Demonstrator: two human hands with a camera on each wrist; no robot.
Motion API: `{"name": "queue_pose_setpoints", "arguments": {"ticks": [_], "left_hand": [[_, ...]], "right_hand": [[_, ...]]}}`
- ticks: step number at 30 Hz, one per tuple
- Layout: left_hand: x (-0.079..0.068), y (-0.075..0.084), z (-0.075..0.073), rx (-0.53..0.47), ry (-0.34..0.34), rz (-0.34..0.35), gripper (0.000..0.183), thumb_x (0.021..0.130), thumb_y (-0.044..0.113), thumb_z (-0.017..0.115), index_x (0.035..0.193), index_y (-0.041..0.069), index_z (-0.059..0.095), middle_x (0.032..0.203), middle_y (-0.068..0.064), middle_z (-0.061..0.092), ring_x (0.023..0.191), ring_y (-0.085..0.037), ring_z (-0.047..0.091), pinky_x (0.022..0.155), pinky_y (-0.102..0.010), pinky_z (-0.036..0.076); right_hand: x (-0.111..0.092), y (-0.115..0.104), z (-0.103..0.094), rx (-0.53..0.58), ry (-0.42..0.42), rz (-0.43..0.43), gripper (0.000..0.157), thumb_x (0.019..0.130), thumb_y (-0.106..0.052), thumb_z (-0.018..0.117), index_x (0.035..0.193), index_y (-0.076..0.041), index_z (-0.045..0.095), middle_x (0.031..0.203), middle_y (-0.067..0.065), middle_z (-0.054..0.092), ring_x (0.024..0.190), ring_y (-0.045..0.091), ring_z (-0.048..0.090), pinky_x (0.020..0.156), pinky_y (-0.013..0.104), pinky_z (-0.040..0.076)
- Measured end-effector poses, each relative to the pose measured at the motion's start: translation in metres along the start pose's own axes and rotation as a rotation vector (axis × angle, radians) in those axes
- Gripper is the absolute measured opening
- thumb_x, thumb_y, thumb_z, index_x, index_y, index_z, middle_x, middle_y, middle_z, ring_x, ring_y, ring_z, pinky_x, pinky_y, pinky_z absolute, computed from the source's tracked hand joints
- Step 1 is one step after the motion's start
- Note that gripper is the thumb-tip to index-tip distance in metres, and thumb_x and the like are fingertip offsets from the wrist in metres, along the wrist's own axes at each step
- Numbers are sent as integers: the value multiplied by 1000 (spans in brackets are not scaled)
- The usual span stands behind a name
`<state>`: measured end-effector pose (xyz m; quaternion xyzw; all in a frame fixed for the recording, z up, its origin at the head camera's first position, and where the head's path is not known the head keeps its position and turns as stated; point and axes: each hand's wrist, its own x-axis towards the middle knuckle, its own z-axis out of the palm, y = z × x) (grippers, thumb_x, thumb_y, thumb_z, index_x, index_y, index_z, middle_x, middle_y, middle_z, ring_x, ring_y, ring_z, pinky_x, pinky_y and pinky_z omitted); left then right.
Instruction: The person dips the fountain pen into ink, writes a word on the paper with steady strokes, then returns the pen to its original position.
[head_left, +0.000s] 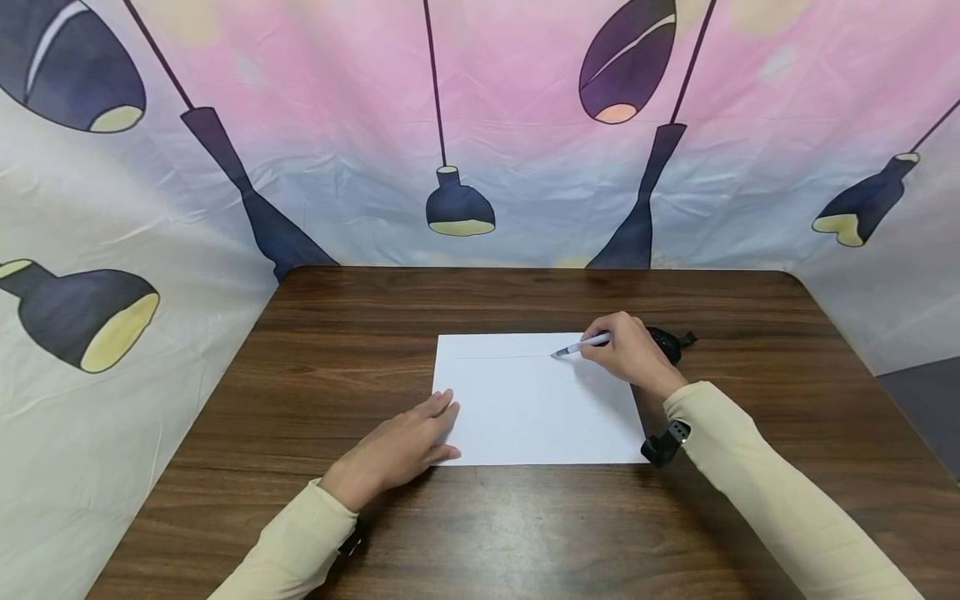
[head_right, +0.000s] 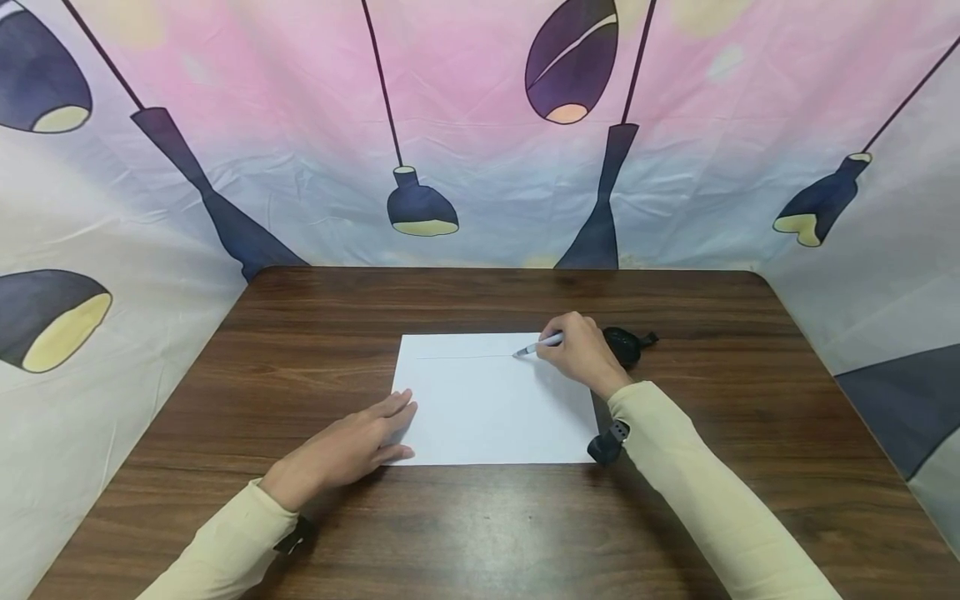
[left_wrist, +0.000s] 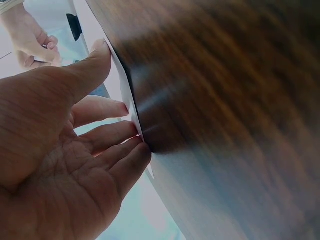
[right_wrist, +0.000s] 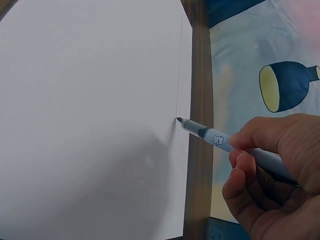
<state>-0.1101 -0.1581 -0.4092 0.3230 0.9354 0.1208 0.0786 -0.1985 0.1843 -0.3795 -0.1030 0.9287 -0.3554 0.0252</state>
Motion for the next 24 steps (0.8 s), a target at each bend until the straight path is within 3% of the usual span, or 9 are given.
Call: {"name": "queue_pose_setpoints", "arguments": {"ticks": [24], "left_hand": [[0, 0, 0, -9, -9, -14, 62, 100, 30, 65, 143, -11, 49, 154, -30, 39, 141, -40, 42, 111, -50, 42]], "right_hand": [[-5, 11, -13, -18, 5, -7, 13, 91, -7, 70, 98, 1, 76, 91, 14, 72, 66, 21, 56, 57, 31, 46]]}}
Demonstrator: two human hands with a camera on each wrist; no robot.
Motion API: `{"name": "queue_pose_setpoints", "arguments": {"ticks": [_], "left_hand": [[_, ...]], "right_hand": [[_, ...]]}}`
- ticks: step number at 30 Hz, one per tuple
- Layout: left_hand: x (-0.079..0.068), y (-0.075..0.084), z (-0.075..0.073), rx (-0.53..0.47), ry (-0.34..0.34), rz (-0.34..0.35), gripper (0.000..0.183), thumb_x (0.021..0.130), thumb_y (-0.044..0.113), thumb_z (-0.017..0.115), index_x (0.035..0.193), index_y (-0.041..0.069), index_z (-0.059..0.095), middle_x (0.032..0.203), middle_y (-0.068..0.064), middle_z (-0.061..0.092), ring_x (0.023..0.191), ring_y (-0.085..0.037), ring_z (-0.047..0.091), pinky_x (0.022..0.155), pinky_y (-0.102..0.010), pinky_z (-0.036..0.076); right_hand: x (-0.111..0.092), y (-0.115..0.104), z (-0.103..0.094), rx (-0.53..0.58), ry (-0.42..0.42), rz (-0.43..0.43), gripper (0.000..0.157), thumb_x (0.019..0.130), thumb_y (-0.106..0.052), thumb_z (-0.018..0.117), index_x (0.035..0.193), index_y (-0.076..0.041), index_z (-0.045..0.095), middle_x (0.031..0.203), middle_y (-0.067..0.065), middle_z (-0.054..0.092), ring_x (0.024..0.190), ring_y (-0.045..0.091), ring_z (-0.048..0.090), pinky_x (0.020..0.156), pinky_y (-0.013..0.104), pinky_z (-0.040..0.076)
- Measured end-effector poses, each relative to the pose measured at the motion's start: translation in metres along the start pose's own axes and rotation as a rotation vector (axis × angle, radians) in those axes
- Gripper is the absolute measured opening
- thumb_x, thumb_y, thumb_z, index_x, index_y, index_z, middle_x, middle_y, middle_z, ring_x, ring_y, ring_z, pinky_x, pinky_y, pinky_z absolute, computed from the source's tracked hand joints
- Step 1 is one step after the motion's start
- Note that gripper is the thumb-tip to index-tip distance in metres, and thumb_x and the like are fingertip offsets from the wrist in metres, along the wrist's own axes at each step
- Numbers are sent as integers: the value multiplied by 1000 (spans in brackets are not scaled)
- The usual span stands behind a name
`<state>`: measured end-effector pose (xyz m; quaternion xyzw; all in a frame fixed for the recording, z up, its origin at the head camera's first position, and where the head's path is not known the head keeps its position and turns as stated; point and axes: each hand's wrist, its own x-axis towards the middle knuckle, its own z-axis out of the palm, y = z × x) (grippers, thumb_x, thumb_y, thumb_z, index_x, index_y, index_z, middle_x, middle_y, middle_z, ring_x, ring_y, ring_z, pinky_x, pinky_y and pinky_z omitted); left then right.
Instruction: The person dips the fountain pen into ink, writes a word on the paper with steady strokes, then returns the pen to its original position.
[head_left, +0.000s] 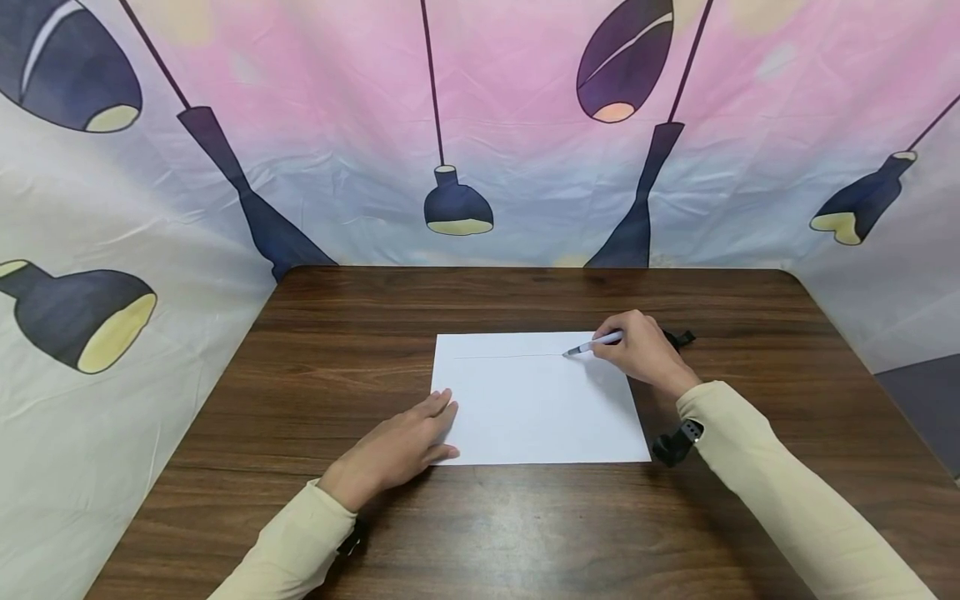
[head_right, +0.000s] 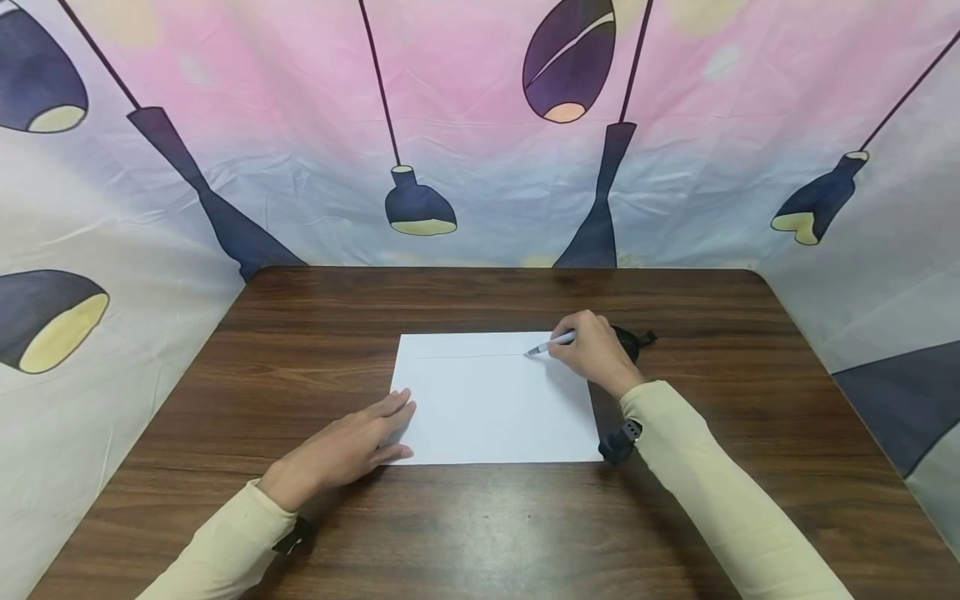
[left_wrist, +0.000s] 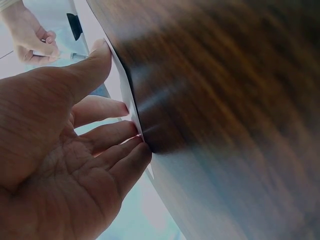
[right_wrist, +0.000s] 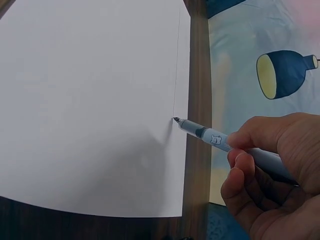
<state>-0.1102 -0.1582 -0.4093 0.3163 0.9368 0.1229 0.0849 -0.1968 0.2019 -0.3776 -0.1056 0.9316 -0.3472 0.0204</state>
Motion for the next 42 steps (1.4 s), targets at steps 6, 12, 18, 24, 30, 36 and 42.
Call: {"name": "queue_pose_setpoints", "arguments": {"ticks": [6, 12, 18, 24, 30, 36, 42], "left_hand": [[0, 0, 0, -3, -2, -6, 62, 100, 30, 65, 143, -11, 49, 154, -29, 39, 141, -39, 42, 111, -50, 41], [0, 0, 0, -5, -5, -5, 61, 100, 29, 65, 143, -11, 49, 154, -30, 39, 141, -40, 42, 111, -51, 41], [1, 1, -1, 0, -4, -4, 61, 100, 29, 65, 143, -11, 49, 153, -30, 39, 141, -40, 42, 110, -51, 42], [1, 1, -1, -6, -10, -12, 61, 100, 29, 65, 143, -11, 49, 154, -30, 39, 141, -40, 42, 111, -52, 42], [1, 1, -1, -3, -6, -5, 61, 100, 29, 65, 142, -11, 50, 153, -30, 40, 141, -40, 43, 111, -51, 42], [1, 0, 0, 7, 5, 11, 61, 100, 30, 66, 142, -11, 50, 153, -30, 40, 140, -40, 43, 111, -51, 41], [0, 0, 0, 18, 16, 32, 61, 99, 29, 66, 141, -12, 51, 152, -31, 41, 139, -41, 44, 110, -50, 43]], "right_hand": [[0, 3, -2, -1, 7, -2, 12, 91, -8, 71, 97, 1, 77, 92, 15, 72, 68, 21, 57, 57, 30, 46], [-1, 5, -5, -9, 13, 10, 13, 90, -7, 70, 97, 2, 76, 93, 16, 72, 68, 21, 57, 58, 30, 47], [-4, 7, -9, -18, 15, 23, 13, 91, -7, 69, 97, 2, 76, 92, 16, 71, 68, 21, 56, 57, 30, 46], [-5, 10, -11, -23, 18, 24, 13, 91, -7, 69, 97, 2, 76, 93, 16, 72, 67, 21, 55, 56, 30, 44], [-7, 12, -15, -36, 21, 28, 13, 91, -7, 69, 97, 2, 76, 93, 16, 72, 66, 20, 55, 56, 31, 44], [-8, 17, -18, -43, 28, 37, 14, 90, -8, 70, 97, 2, 77, 90, 15, 72, 65, 20, 55, 55, 30, 44], [-10, 19, -21, -33, 27, 40, 13, 91, -8, 70, 97, 1, 77, 91, 14, 72, 68, 20, 55, 57, 31, 45]]}}
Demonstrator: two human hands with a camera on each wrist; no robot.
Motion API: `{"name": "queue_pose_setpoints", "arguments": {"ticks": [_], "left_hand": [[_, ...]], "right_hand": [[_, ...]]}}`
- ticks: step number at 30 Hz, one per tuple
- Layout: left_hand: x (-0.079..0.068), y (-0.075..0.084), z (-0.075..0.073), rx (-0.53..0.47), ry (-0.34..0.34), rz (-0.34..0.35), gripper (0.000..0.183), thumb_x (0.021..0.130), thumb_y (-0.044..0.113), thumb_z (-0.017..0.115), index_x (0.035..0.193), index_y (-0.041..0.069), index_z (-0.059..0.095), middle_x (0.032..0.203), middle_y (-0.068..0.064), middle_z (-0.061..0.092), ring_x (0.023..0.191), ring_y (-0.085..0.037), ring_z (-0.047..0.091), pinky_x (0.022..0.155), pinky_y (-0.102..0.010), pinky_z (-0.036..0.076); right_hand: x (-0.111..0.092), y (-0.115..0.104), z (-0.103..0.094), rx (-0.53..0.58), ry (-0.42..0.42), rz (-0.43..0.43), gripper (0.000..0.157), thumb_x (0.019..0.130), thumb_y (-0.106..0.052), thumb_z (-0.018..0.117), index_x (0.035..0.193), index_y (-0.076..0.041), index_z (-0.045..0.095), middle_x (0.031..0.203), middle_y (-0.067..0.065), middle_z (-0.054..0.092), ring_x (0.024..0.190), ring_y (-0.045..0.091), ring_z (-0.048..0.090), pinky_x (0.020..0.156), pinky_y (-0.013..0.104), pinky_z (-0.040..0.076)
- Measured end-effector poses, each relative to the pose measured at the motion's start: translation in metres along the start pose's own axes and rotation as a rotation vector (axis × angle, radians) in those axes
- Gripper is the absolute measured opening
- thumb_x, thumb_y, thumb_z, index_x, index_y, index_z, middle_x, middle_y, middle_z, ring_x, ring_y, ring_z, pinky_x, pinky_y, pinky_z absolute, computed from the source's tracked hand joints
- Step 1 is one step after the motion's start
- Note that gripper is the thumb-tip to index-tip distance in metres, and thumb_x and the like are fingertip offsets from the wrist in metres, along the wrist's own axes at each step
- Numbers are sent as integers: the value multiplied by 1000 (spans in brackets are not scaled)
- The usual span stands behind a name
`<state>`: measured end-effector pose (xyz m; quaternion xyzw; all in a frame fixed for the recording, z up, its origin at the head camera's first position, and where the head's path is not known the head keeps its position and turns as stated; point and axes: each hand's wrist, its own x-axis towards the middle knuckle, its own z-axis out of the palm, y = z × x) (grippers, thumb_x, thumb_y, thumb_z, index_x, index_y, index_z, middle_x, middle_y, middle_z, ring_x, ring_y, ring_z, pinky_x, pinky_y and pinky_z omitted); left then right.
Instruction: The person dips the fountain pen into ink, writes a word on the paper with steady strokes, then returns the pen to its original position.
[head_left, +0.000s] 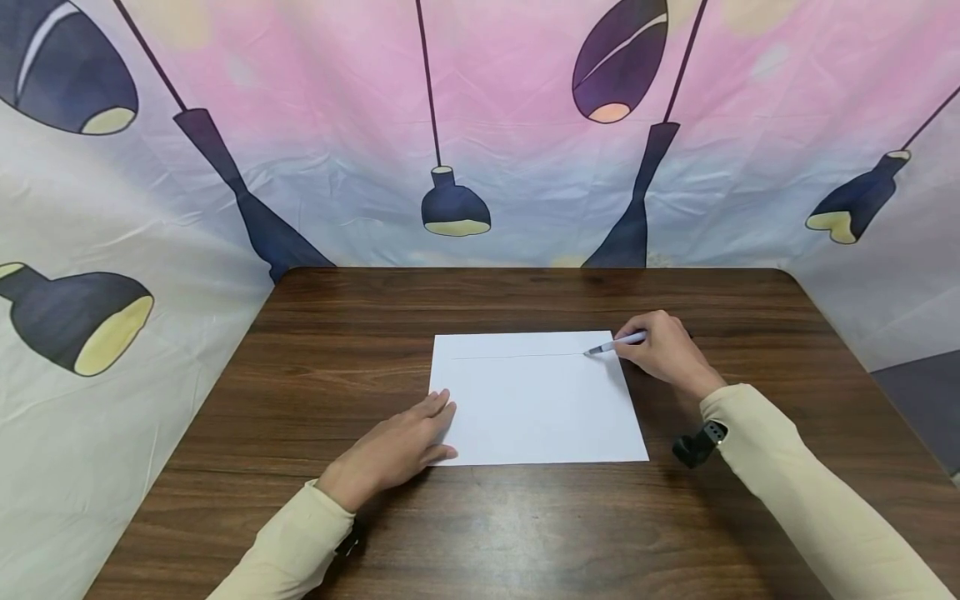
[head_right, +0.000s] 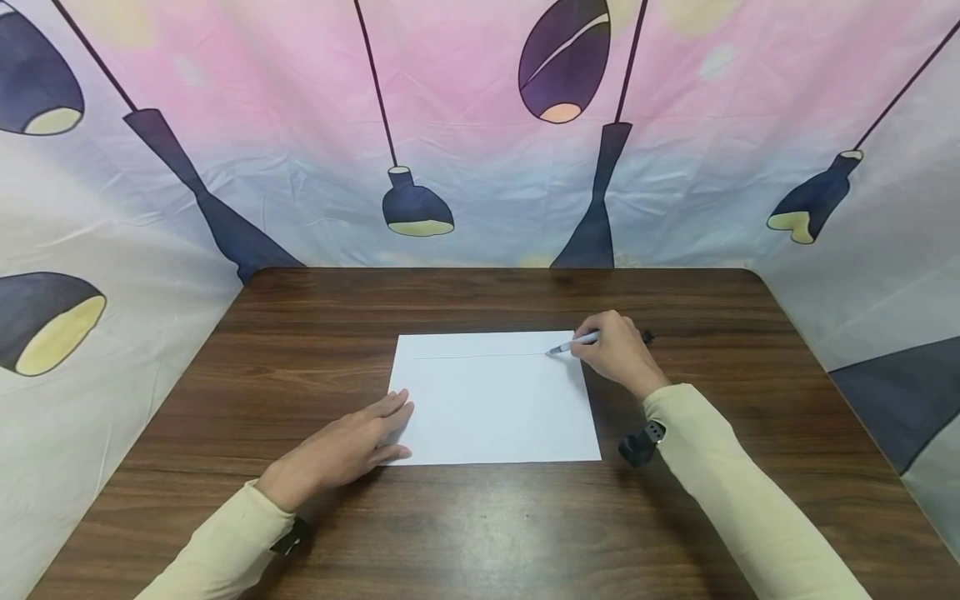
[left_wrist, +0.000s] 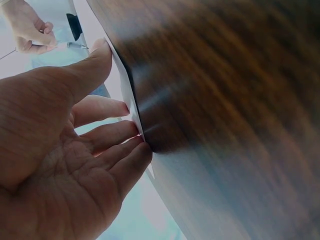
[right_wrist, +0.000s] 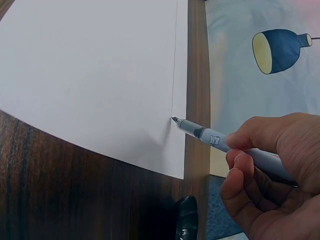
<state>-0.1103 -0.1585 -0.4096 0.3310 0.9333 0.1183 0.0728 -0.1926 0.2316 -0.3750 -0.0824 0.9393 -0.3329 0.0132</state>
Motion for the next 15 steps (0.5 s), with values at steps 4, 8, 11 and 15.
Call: {"name": "queue_pose_setpoints", "arguments": {"ticks": [4, 8, 11, 15], "left_hand": [[0, 0, 0, -3, 0, 2, 60, 99, 29, 66, 141, -12, 51, 151, -31, 41, 139, -41, 44, 109, -51, 43], [0, 0, 0, -8, -5, -6, 61, 99, 29, 66, 141, -12, 50, 152, -31, 41, 140, -41, 44, 110, -51, 43], [0, 1, 0, -8, -7, -15, 61, 99, 29, 66, 142, -11, 50, 152, -30, 41, 140, -40, 44, 110, -51, 43], [0, 1, -1, -7, -9, -22, 61, 99, 29, 66, 142, -11, 50, 153, -30, 40, 140, -40, 44, 109, -51, 43]], "right_hand": [[-1, 2, -2, 4, 3, 1, 13, 91, -9, 71, 96, 1, 77, 90, 13, 72, 68, 20, 55, 58, 31, 45], [-3, 4, -4, 2, 5, 1, 13, 91, -10, 72, 96, 1, 77, 89, 12, 72, 68, 20, 56, 58, 32, 46], [-4, 6, -5, 2, 8, 1, 12, 91, -10, 72, 96, 1, 77, 87, 11, 72, 66, 19, 55, 57, 32, 45], [-6, 7, -8, -2, 13, 1, 12, 91, -9, 71, 95, 0, 77, 85, 10, 71, 64, 19, 53, 56, 32, 44]]}}
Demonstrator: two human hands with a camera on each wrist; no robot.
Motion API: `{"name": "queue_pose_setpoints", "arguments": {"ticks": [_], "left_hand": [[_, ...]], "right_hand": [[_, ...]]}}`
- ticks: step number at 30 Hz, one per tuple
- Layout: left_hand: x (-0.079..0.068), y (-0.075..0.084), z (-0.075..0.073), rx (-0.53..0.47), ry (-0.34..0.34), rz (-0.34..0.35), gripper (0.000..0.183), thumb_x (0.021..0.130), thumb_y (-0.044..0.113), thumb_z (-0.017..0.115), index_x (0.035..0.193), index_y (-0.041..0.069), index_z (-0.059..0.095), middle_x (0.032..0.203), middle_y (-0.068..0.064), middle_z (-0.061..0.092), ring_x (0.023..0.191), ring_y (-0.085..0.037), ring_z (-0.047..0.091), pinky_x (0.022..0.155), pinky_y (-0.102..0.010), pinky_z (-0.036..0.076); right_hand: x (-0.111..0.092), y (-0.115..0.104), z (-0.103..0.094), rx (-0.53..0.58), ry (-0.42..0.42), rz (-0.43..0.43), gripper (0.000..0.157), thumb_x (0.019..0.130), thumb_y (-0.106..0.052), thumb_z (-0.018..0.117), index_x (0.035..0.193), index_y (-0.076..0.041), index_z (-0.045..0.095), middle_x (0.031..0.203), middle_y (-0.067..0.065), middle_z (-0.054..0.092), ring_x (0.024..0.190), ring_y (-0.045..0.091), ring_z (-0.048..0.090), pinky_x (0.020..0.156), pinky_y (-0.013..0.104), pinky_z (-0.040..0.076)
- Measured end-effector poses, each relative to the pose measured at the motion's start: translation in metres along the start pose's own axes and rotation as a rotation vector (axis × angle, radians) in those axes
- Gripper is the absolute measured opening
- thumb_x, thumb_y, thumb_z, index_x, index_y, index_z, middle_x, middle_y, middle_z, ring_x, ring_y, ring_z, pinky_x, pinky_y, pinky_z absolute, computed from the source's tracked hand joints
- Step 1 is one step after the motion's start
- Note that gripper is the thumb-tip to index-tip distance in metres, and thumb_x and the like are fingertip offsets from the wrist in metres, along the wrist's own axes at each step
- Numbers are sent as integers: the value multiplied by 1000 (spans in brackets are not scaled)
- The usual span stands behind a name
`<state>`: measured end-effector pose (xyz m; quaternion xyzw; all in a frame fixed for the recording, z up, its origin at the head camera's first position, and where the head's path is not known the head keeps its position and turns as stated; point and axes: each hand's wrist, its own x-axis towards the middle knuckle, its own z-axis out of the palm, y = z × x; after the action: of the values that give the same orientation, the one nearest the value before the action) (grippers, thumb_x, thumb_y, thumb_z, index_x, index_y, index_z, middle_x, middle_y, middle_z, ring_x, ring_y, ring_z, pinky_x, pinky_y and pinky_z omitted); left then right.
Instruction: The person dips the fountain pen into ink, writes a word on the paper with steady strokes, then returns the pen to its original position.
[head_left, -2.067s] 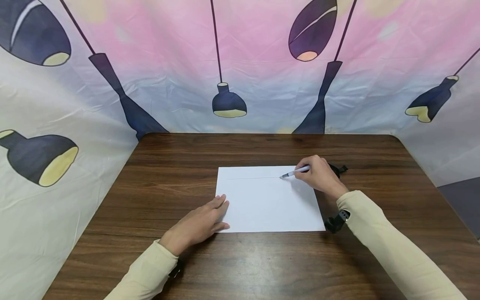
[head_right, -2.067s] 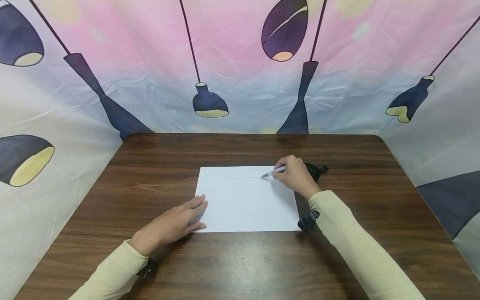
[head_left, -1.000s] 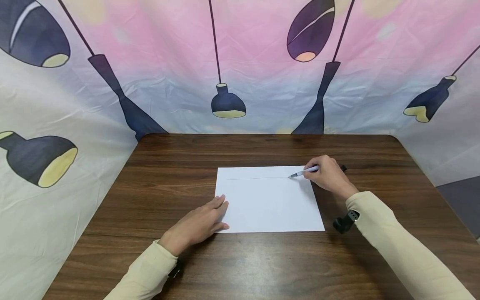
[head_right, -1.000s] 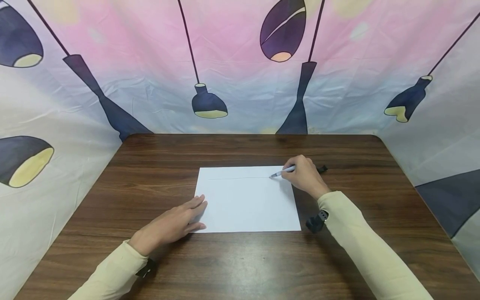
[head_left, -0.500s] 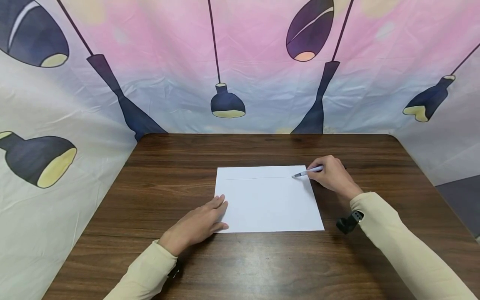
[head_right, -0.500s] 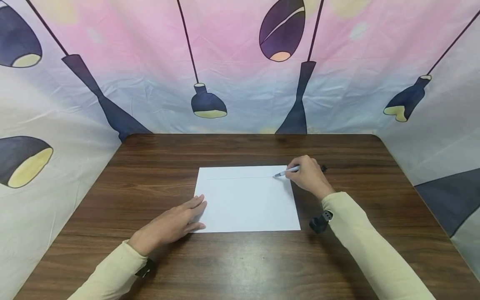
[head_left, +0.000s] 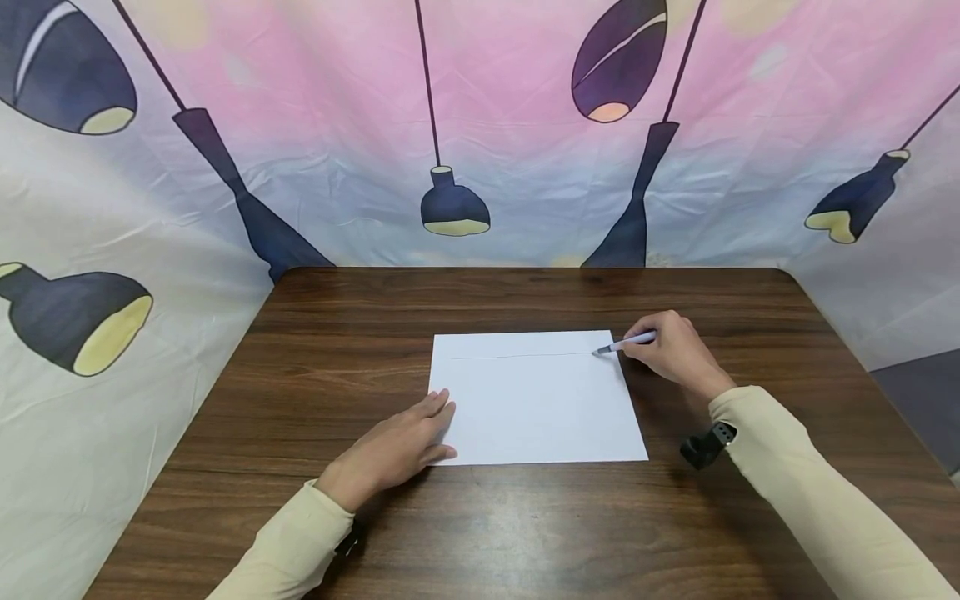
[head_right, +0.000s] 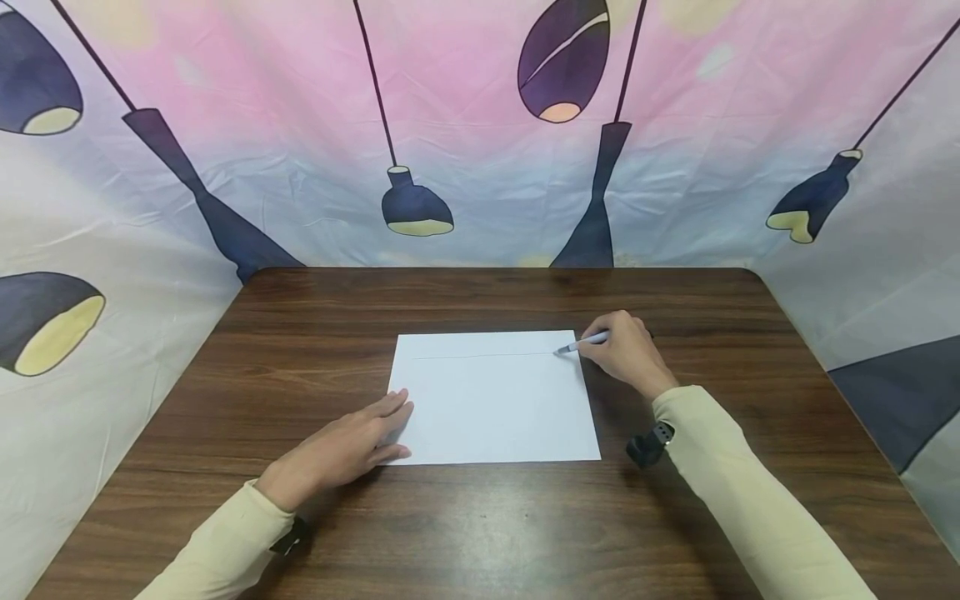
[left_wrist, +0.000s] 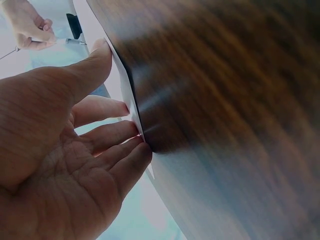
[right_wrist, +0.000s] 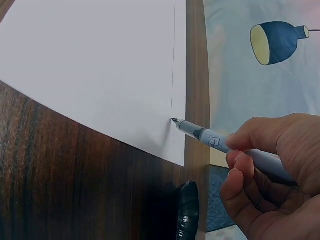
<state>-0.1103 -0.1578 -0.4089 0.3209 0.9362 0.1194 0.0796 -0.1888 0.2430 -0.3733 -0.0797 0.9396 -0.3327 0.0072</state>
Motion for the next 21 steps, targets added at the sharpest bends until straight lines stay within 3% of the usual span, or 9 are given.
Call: {"name": "queue_pose_setpoints", "arguments": {"ticks": [21], "left_hand": [[0, 0, 0, -2, -4, 0, 61, 100, 30, 65, 142, -11, 50, 153, -30, 40, 140, -40, 44, 109, -50, 43]], "right_hand": [[-3, 4, -3, 3, 0, 24, 13, 92, -10, 71, 97, 1, 76, 85, 10, 70, 65, 21, 52, 56, 32, 44]]}}
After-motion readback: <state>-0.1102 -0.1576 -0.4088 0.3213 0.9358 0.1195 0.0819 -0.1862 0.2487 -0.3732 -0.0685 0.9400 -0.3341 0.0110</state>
